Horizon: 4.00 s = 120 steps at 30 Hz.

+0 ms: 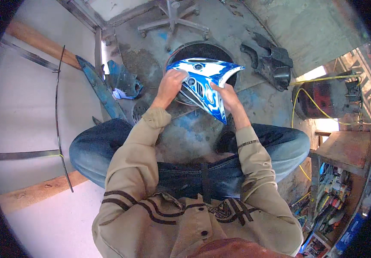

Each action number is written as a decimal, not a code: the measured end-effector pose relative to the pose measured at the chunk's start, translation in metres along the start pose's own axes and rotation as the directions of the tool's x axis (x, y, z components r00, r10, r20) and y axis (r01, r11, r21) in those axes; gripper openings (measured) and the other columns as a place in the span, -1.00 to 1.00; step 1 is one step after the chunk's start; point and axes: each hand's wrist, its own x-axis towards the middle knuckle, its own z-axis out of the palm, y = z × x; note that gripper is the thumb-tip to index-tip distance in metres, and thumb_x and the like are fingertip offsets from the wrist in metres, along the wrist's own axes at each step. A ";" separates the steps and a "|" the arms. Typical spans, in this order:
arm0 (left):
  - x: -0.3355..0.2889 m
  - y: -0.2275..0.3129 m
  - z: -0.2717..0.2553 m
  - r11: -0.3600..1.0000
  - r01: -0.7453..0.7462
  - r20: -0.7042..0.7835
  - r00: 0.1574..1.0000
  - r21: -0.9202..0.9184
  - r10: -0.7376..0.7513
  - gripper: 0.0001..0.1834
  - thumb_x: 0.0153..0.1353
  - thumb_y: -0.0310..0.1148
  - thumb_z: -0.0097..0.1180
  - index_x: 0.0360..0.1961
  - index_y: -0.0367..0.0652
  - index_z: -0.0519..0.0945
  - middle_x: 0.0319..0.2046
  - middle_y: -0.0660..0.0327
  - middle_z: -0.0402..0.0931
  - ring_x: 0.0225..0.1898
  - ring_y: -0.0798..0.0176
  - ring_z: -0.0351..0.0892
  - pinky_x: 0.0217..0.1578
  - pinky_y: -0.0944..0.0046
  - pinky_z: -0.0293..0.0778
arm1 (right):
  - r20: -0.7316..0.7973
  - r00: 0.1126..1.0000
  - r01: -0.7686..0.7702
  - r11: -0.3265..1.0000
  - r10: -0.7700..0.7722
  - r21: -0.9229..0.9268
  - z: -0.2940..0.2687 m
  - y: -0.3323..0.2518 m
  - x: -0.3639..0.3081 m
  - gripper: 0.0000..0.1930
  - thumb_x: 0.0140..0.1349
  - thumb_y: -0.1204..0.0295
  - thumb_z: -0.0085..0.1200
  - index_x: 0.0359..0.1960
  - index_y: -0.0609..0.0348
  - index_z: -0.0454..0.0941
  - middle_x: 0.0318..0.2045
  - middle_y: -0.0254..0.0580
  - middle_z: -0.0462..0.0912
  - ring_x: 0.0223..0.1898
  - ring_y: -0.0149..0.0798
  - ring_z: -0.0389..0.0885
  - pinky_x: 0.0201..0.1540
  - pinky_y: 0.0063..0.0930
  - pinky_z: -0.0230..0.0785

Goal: The person sands a blue and white motorcycle fairing over a bucket of water. They use a circular sanding disc to scrub different sections of the fairing, dipping the fairing and their hands into the water periodically.

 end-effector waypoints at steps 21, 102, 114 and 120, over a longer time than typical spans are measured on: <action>0.014 -0.011 -0.009 0.980 -0.050 0.119 0.990 -0.194 0.074 -0.70 0.15 -0.60 0.14 -0.10 -0.19 0.74 -0.10 0.06 0.75 -0.01 -0.08 0.70 0.11 -0.01 0.57 | 0.022 0.999 0.040 0.999 -0.040 -0.001 -0.002 0.001 -0.001 -0.54 0.42 0.38 0.28 0.21 0.48 0.53 0.04 -0.06 0.74 -0.07 -0.27 0.75 0.03 -0.33 0.61; 0.003 -0.014 0.005 0.990 0.134 -0.028 0.991 0.048 -0.133 -0.67 0.06 -0.64 0.17 -0.13 -0.17 0.74 -0.13 0.07 0.75 -0.03 -0.05 0.68 0.10 -0.02 0.53 | 0.058 0.996 0.062 0.998 -0.062 -0.002 0.002 0.007 0.003 -0.55 0.39 0.33 0.33 0.16 0.43 0.58 -0.01 -0.13 0.75 -0.09 -0.31 0.74 -0.01 -0.35 0.61; -0.003 0.000 0.004 0.995 -0.074 0.016 0.997 -0.062 0.075 -0.69 0.15 -0.58 0.10 -0.10 -0.18 0.74 -0.11 0.03 0.74 -0.01 -0.08 0.69 0.12 -0.01 0.54 | 0.018 0.999 0.029 0.999 -0.029 0.037 0.004 0.003 -0.002 -0.55 0.42 0.35 0.29 0.19 0.46 0.57 0.01 -0.10 0.75 -0.06 -0.30 0.73 0.03 -0.35 0.59; -0.004 0.007 0.005 0.991 -0.087 0.052 0.994 -0.101 0.093 -0.66 0.15 -0.58 0.15 -0.04 -0.17 0.73 -0.07 0.01 0.74 0.04 -0.11 0.67 0.12 -0.04 0.56 | 0.007 0.999 0.048 0.999 -0.048 0.010 0.002 0.006 0.000 -0.56 0.42 0.36 0.29 0.19 0.46 0.56 0.01 -0.09 0.75 -0.09 -0.29 0.74 0.01 -0.34 0.60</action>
